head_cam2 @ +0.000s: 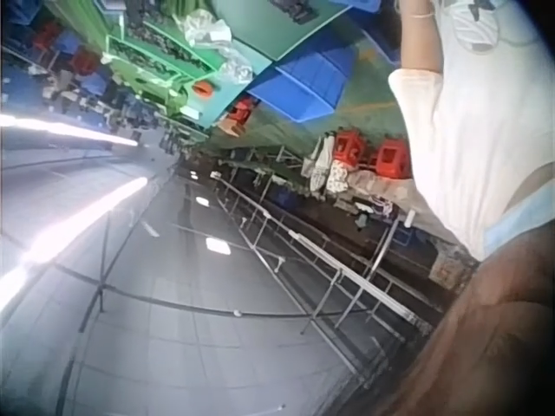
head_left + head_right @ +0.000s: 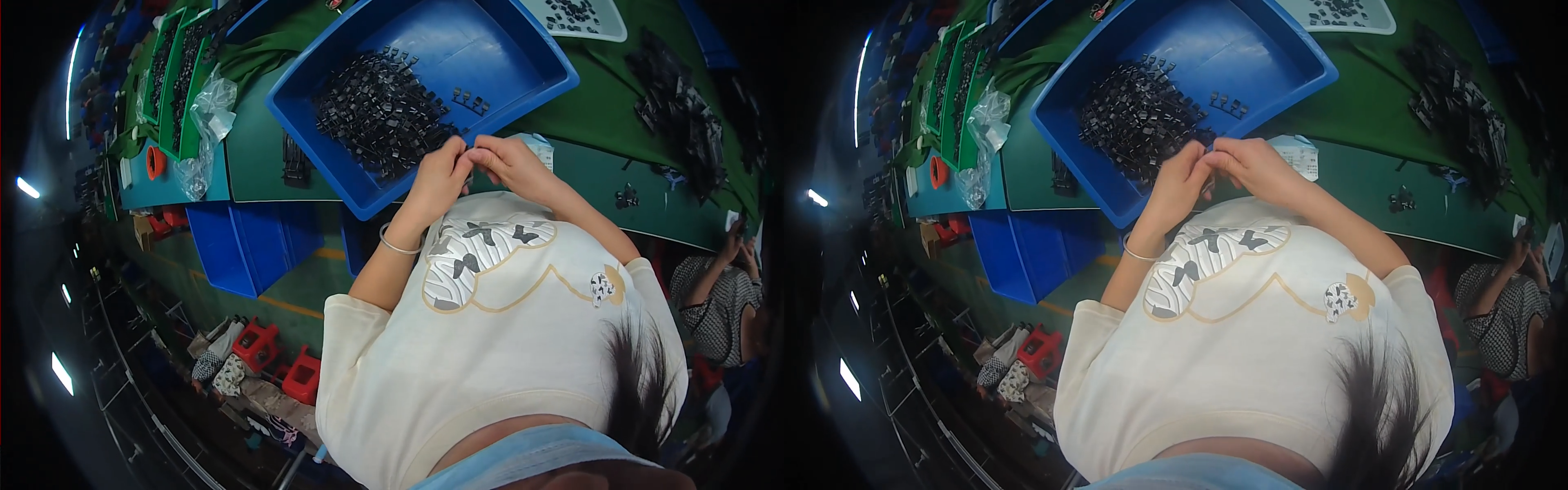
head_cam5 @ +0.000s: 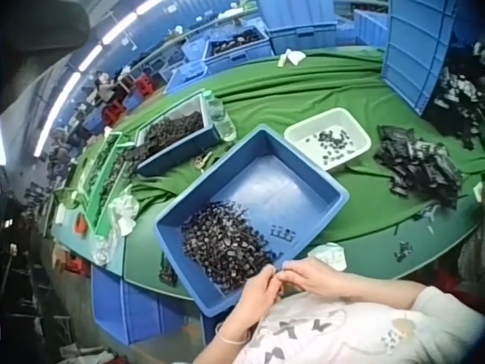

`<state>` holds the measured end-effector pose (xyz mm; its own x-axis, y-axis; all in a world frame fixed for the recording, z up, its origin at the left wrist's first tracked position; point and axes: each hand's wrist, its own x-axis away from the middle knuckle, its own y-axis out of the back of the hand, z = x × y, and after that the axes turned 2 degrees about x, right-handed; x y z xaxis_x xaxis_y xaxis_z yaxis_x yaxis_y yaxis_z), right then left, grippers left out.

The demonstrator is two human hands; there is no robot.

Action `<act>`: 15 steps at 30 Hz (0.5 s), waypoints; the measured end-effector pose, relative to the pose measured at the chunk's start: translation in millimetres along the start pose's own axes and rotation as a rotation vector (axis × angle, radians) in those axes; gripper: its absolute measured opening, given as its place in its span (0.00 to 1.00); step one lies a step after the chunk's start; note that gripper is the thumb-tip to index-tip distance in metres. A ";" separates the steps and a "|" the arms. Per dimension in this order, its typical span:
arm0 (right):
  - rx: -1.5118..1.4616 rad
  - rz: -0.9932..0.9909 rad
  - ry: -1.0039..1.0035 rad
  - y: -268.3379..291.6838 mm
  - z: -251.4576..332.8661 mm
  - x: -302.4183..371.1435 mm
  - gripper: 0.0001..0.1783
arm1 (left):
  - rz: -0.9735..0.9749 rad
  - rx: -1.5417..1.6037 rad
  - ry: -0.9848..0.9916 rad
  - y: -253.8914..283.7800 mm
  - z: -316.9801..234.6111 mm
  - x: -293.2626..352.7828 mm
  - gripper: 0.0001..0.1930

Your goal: The recorder is manually assembling small black plastic components by selecting them from a tray and snapping them together.

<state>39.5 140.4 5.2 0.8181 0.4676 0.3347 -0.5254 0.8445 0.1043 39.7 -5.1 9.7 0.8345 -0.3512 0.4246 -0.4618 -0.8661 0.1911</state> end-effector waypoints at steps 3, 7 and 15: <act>-0.105 0.151 0.105 0.0 -9.0 9.3 0.13 | 0.359 0.611 0.136 4.4 12.0 10.9 0.12; -0.469 0.247 0.202 16.5 -24.0 53.6 0.15 | -0.022 1.007 0.263 5.3 9.2 51.6 0.12; -0.686 0.162 -0.053 -9.9 -30.3 13.6 0.15 | -0.166 0.114 -0.204 -13.1 14.9 7.1 0.11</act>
<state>62.9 146.3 -19.7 0.7206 0.6023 0.3433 -0.3592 0.7479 -0.5582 56.2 -1.5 -2.9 0.9444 -0.2554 0.2072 -0.2866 -0.9481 0.1375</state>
